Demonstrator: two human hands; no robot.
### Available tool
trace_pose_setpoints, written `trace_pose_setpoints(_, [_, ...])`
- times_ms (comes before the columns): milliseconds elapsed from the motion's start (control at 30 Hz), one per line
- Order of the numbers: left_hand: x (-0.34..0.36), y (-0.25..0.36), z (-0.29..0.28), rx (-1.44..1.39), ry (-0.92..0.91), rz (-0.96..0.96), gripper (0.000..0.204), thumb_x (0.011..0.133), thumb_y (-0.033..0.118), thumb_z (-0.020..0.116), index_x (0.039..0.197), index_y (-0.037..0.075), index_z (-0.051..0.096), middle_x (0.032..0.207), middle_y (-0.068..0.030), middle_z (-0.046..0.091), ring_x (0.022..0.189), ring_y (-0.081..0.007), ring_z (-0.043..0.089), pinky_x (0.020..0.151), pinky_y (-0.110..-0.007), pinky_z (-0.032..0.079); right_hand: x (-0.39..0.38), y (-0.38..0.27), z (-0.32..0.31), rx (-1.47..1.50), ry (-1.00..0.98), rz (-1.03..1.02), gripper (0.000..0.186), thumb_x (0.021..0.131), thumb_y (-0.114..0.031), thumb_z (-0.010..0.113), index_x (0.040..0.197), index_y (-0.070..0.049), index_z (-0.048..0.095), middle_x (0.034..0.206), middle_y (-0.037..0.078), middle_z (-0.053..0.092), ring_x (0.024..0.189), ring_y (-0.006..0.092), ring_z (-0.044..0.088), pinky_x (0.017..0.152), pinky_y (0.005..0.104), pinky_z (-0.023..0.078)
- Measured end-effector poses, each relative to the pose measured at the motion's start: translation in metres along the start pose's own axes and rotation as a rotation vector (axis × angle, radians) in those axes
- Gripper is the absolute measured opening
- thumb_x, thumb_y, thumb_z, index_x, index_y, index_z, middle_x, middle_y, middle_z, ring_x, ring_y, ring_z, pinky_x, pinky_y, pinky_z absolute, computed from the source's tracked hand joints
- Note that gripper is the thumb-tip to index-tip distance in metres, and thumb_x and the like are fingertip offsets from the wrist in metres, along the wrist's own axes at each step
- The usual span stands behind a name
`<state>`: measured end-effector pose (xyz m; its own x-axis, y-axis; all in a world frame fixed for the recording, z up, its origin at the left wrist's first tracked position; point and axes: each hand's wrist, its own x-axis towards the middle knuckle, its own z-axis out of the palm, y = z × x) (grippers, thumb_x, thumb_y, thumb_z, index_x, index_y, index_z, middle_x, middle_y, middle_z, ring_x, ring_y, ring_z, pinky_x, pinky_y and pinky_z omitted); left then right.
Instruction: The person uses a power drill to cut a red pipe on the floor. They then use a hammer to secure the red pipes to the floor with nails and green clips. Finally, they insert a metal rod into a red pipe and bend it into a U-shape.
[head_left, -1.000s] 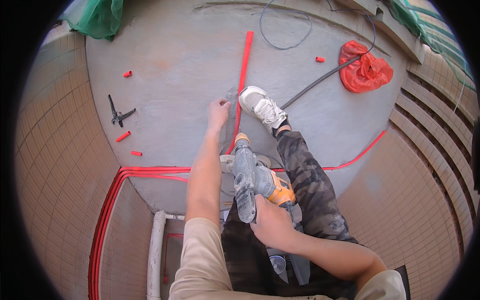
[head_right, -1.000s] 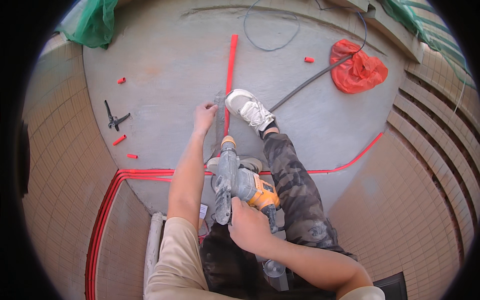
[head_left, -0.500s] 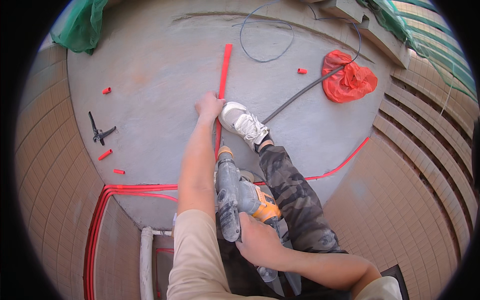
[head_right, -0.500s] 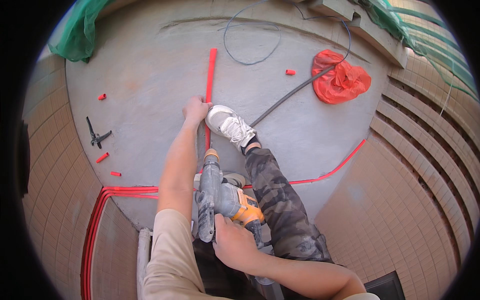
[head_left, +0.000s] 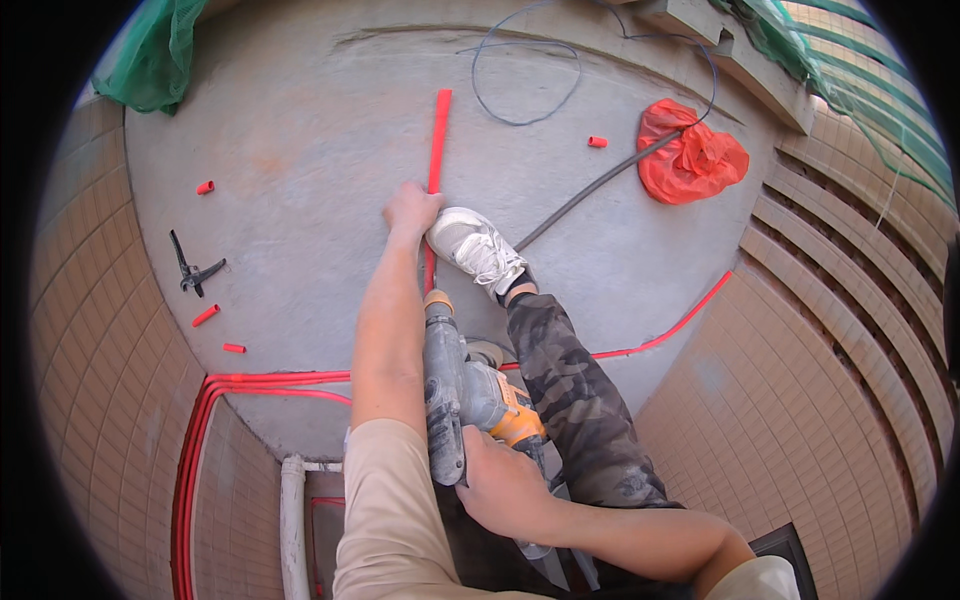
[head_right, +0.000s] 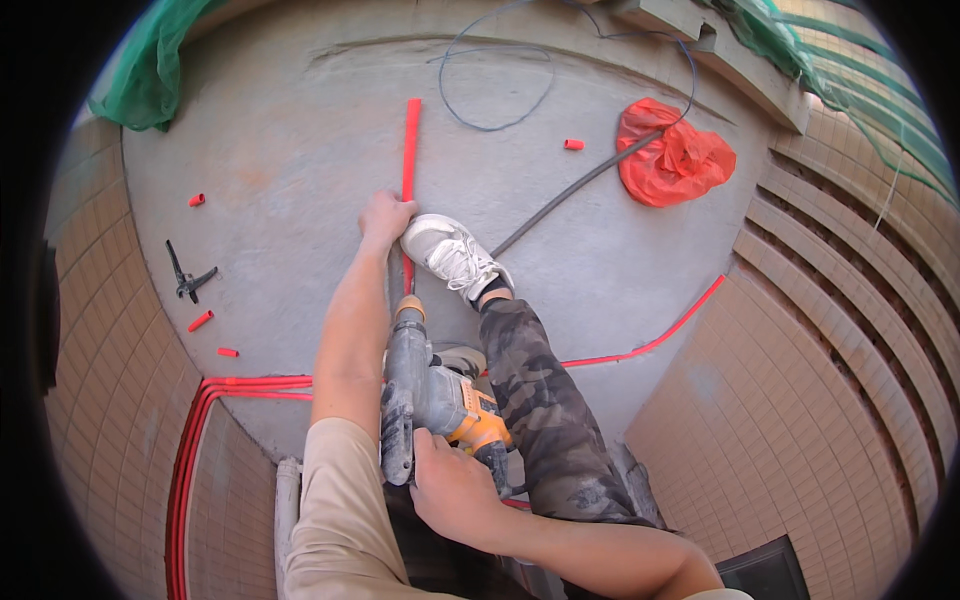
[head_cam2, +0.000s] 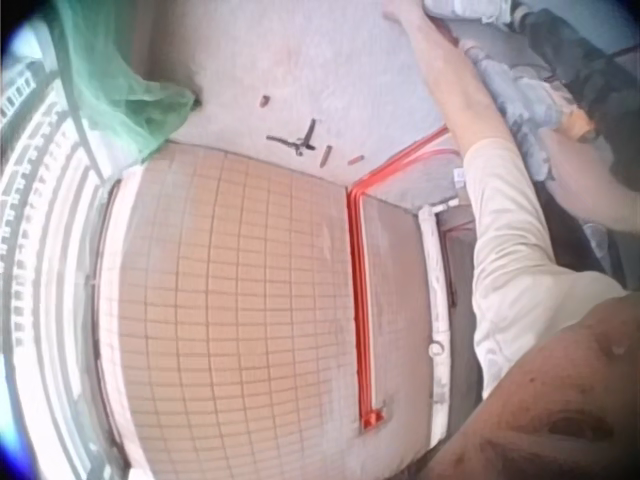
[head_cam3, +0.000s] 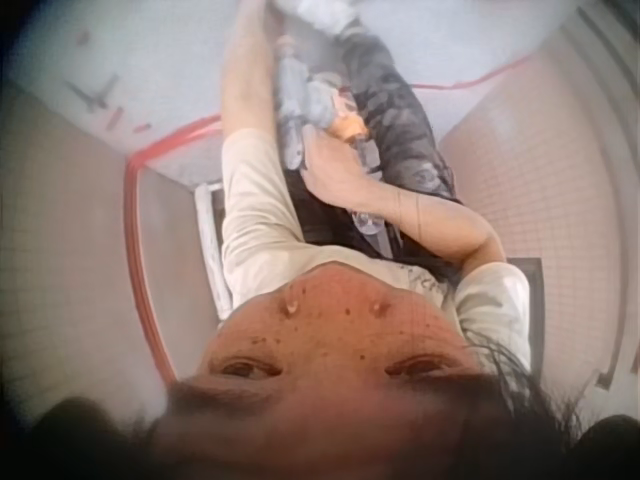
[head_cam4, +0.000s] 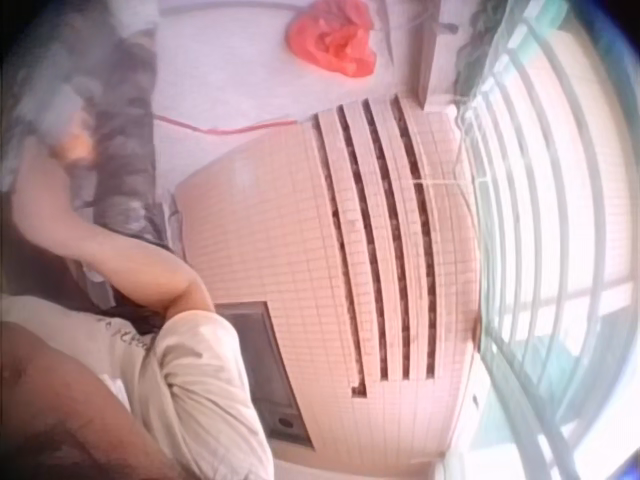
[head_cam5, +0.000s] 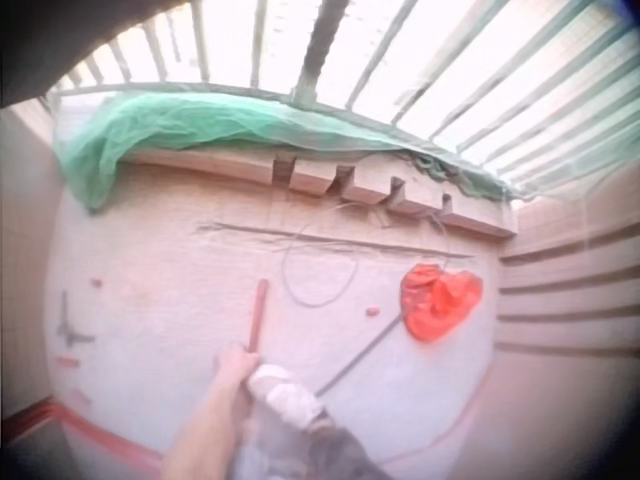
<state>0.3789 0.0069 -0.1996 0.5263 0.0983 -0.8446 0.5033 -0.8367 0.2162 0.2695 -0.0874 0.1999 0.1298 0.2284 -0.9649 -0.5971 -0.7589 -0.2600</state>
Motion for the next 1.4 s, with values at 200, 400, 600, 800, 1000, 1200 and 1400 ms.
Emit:
trace_pose_setpoints(200, [0.003,0.007,0.009,-0.045,0.029,0.039,0.036,0.074,0.034,0.070,0.098,0.008,0.078,0.099,-0.0180,0.075,0.097,-0.0359,0.071,0.088,-0.046,0.055,0.002,-0.001,0.007,-0.035,-0.028,-0.019,0.036,0.085,-0.012,0.067,0.108,0.001,0.044,0.101,0.022,0.060,0.097,0.0415,0.064,0.082,0.0486,0.051])
trace_pose_setpoints(400, [0.008,-0.021,0.007,-0.064,0.061,0.084,0.038,0.081,0.040,0.075,0.089,0.004,0.076,0.085,-0.0177,0.074,0.085,-0.0319,0.072,0.077,-0.043,0.055,0.003,-0.009,0.007,-0.035,-0.030,-0.040,0.036,0.084,-0.013,0.068,0.108,0.000,0.044,0.101,0.021,0.061,0.098,0.0408,0.064,0.083,0.0478,0.051])
trace_pose_setpoints(600, [-0.079,-0.063,-0.011,-0.682,0.091,0.050,0.034,0.091,0.034,0.069,0.087,0.000,0.070,0.074,-0.0072,0.066,0.070,-0.0160,0.058,0.068,-0.034,0.046,-0.005,-0.003,0.009,0.007,0.046,-0.015,0.038,0.083,-0.012,0.071,0.107,-0.002,0.045,0.102,0.020,0.061,0.097,0.0404,0.064,0.082,0.0503,0.051])
trace_pose_setpoints(800, [-0.248,-0.097,0.034,-1.314,0.058,-0.380,0.042,0.101,0.041,0.058,0.100,0.000,0.070,0.084,-0.0049,0.068,0.074,-0.0135,0.062,0.069,-0.030,0.050,-0.001,-0.002,0.019,0.001,0.127,0.044,0.046,0.082,-0.019,0.077,0.112,-0.001,0.047,0.100,0.024,0.067,0.096,0.0455,0.065,0.080,0.0510,0.052])
trace_pose_setpoints(1000, [-0.285,-0.092,0.082,-2.260,-0.408,-0.376,0.051,0.106,0.049,0.046,0.117,0.004,0.067,0.106,-0.0038,0.070,0.095,-0.0136,0.067,0.085,-0.032,0.054,0.001,-0.007,0.028,-0.006,0.146,0.088,0.046,0.082,-0.014,0.077,0.117,-0.002,0.050,0.095,0.020,0.070,0.091,0.0397,0.069,0.080,0.0432,0.053])
trace_pose_setpoints(1200, [-0.268,-0.082,0.150,-2.084,-0.093,-0.280,0.047,0.109,0.043,0.043,0.106,0.002,0.066,0.099,-0.0057,0.070,0.089,-0.0117,0.062,0.080,-0.029,0.049,-0.003,-0.013,0.037,-0.061,0.168,0.091,0.043,0.085,-0.016,0.075,0.118,-0.002,0.051,0.101,0.023,0.070,0.099,0.0427,0.067,0.084,0.0456,0.052])
trace_pose_setpoints(1400, [-0.267,-0.052,0.122,-1.592,0.268,-0.140,0.067,0.106,0.056,0.035,0.098,-0.003,0.065,0.086,-0.0228,0.067,0.085,-0.0360,0.064,0.079,-0.044,0.047,-0.001,0.001,0.047,0.068,0.286,0.002,0.038,0.084,-0.002,0.071,0.117,-0.001,0.053,0.097,0.008,0.066,0.086,0.0157,0.060,0.080,0.0321,0.050])
